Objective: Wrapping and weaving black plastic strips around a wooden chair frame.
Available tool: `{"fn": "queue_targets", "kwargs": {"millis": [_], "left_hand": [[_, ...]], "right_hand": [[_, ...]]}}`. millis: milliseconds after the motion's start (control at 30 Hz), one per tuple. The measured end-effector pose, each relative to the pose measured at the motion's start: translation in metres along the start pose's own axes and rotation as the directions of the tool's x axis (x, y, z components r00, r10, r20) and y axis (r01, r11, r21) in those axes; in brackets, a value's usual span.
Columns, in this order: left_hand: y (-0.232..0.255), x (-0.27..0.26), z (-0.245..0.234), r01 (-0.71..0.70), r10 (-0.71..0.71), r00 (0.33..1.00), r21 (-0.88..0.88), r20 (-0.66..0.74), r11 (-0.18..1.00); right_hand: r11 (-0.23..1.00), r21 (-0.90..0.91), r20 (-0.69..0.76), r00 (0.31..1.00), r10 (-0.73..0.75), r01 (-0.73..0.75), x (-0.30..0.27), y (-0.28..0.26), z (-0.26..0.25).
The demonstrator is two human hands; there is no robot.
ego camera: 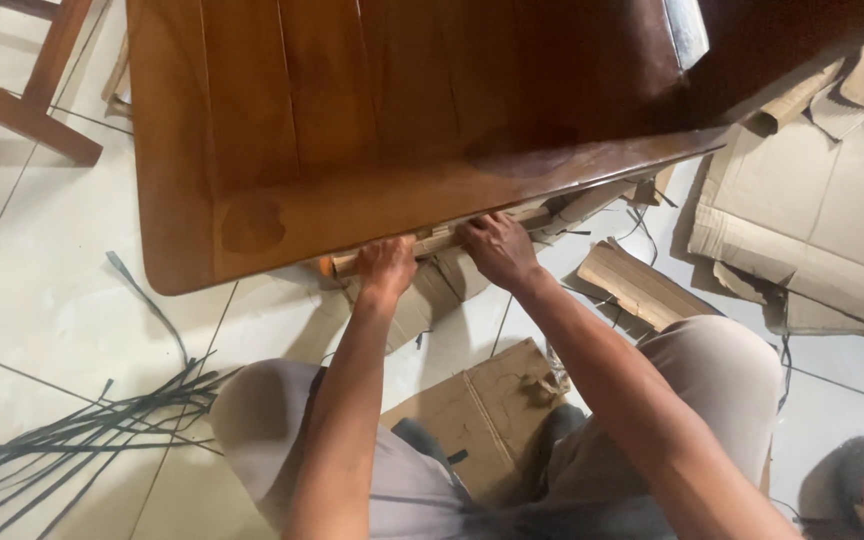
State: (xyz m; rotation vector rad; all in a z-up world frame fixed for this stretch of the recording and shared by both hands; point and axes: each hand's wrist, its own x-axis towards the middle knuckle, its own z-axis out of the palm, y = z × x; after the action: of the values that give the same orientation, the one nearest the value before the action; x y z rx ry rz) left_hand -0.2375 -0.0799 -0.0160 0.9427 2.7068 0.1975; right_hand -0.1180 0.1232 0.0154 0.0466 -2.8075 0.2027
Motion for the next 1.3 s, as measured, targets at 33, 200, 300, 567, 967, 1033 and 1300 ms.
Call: {"fn": "queue_targets", "kwargs": {"millis": [33, 200, 300, 567, 967, 1033, 1300], "left_hand": [[0.002, 0.000, -0.001, 0.000, 0.000, 1.000, 0.000, -0.004, 1.000], [0.031, -0.031, -0.093, -0.051, 0.055, 0.997, -0.072, 0.052, 0.996], [0.019, -0.026, -0.073, -0.163, 0.172, 0.981, -0.095, 0.090, 0.982], [-0.001, -0.024, 0.029, -0.274, 0.332, 0.788, 0.187, -0.518, 0.943], [0.018, -0.034, 0.012, -0.154, 0.183, 0.898, 0.102, -0.401, 0.983], [0.024, -0.038, 0.012, -0.109, 0.149, 0.898, 0.117, -0.414, 0.987], [0.022, -0.047, 0.010, -0.116, 0.134, 0.888, 0.068, -0.440, 0.991]], "right_hand": [[1.000, -0.002, -0.003, 1.000, -0.002, 0.002, -0.002, 0.005, 0.004], [1.000, 0.015, 0.022, 1.000, 0.002, -0.002, -0.010, 0.013, 0.011], [0.997, 0.056, 0.056, 0.997, 0.050, -0.053, -0.013, 0.013, 0.018], [0.983, 0.086, 0.111, 0.982, 0.150, -0.160, -0.017, 0.013, 0.033], [0.985, -0.010, -0.007, 0.985, 0.173, -0.173, -0.008, -0.035, -0.016], [0.980, -0.052, -0.030, 0.981, 0.191, -0.192, -0.012, -0.049, -0.028], [0.944, -0.175, 0.355, 0.876, 0.325, -0.280, -0.021, -0.065, -0.061]]}}
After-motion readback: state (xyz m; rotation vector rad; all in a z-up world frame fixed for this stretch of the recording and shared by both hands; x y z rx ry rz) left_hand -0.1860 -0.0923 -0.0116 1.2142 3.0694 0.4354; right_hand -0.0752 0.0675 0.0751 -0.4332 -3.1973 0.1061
